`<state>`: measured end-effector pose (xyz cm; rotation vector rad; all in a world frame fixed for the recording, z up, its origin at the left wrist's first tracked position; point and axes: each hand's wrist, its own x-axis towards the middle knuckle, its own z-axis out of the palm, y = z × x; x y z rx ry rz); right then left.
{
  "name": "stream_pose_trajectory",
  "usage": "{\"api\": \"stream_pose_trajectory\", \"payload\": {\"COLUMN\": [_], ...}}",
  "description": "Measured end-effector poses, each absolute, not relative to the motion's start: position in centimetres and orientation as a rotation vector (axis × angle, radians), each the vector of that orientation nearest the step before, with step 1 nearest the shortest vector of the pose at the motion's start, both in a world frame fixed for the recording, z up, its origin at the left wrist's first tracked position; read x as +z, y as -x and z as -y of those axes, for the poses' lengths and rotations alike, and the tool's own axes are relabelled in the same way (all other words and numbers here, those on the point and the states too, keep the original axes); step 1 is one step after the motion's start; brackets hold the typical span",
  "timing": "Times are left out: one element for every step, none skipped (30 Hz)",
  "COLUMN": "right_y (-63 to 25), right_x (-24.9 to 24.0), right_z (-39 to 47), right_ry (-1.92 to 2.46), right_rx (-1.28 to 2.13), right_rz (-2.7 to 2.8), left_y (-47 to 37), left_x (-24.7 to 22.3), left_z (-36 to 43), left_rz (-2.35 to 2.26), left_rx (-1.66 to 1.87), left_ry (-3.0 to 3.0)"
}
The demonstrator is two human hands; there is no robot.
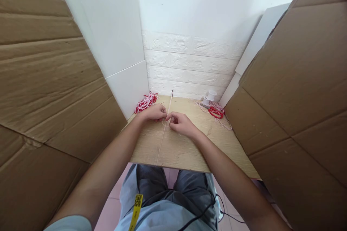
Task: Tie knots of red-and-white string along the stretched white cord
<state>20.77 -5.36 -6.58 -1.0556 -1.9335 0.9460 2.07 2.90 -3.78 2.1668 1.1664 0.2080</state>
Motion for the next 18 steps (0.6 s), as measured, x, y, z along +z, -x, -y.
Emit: {"api": "stream_pose_trajectory", "payload": {"right_y": [-20.8,-20.9,-20.9,-20.9,-21.0,-21.0,-21.0,-21.0,-21.1,-21.1,-21.1,-21.1,-21.2,-21.2,-21.3,-21.3,-21.3,-21.4], "right_x": [-6.6,-6.7,-6.8,-6.8,-6.9,-6.9,-7.0,-7.0,-7.0,-7.0,-7.0,-7.0,-7.0,-7.0,-6.9,-6.9,-6.9,-6.8], "right_z": [5.3,5.2,5.2,5.1,5.1,5.1,5.0,5.0,5.0,5.0,5.0,5.0,5.0,5.0,5.0,5.1,5.1,5.1], "right_ry": [1.070,1.083,1.095,1.106,1.116,1.124,1.130,1.135,1.140,1.146,1.155,1.166,1.178,1.189,1.201,1.211,1.220,1.229], "right_rx": [0.949,0.954,0.960,0.966,0.973,0.979,0.984,0.988,0.989,0.990,0.990,0.986,0.977,0.962,0.943,0.920,0.896,0.874], "right_rz": [1.936,1.939,1.942,1.943,1.943,1.942,1.941,1.940,1.939,1.937,1.936,1.935,1.937,1.941,1.948,1.958,1.970,1.985], "left_y": [-2.1,-2.1,-2.1,-2.0,-2.0,-1.9,-1.7,-1.6,-1.5,-1.3,-1.2,-1.1,-0.9,-0.8,-0.7,-0.6,-0.6,-0.5], "left_x": [-3.7,-3.7,-3.6,-3.5,-3.4,-3.3,-3.2,-3.0,-2.9,-2.8,-2.7,-2.7,-2.6,-2.6,-2.6,-2.6,-2.6,-2.5], "left_z": [-2.8,-2.8,-2.7,-2.7,-2.7,-2.7,-2.7,-2.8,-2.8,-2.8,-2.8,-2.9,-2.9,-3.0,-3.0,-3.1,-3.2,-3.2], "left_rz": [-1.177,-1.186,-1.192,-1.197,-1.203,-1.213,-1.225,-1.240,-1.254,-1.269,-1.284,-1.300,-1.313,-1.323,-1.328,-1.327,-1.320,-1.311], "left_rx": [0.209,0.207,0.202,0.193,0.180,0.164,0.145,0.126,0.113,0.100,0.088,0.078,0.066,0.053,0.035,0.020,0.006,-0.007], "left_ry": [-2.162,-2.157,-2.149,-2.139,-2.126,-2.111,-2.095,-2.081,-2.069,-2.062,-2.060,-2.062,-2.066,-2.070,-2.071,-2.069,-2.064,-2.059]}}
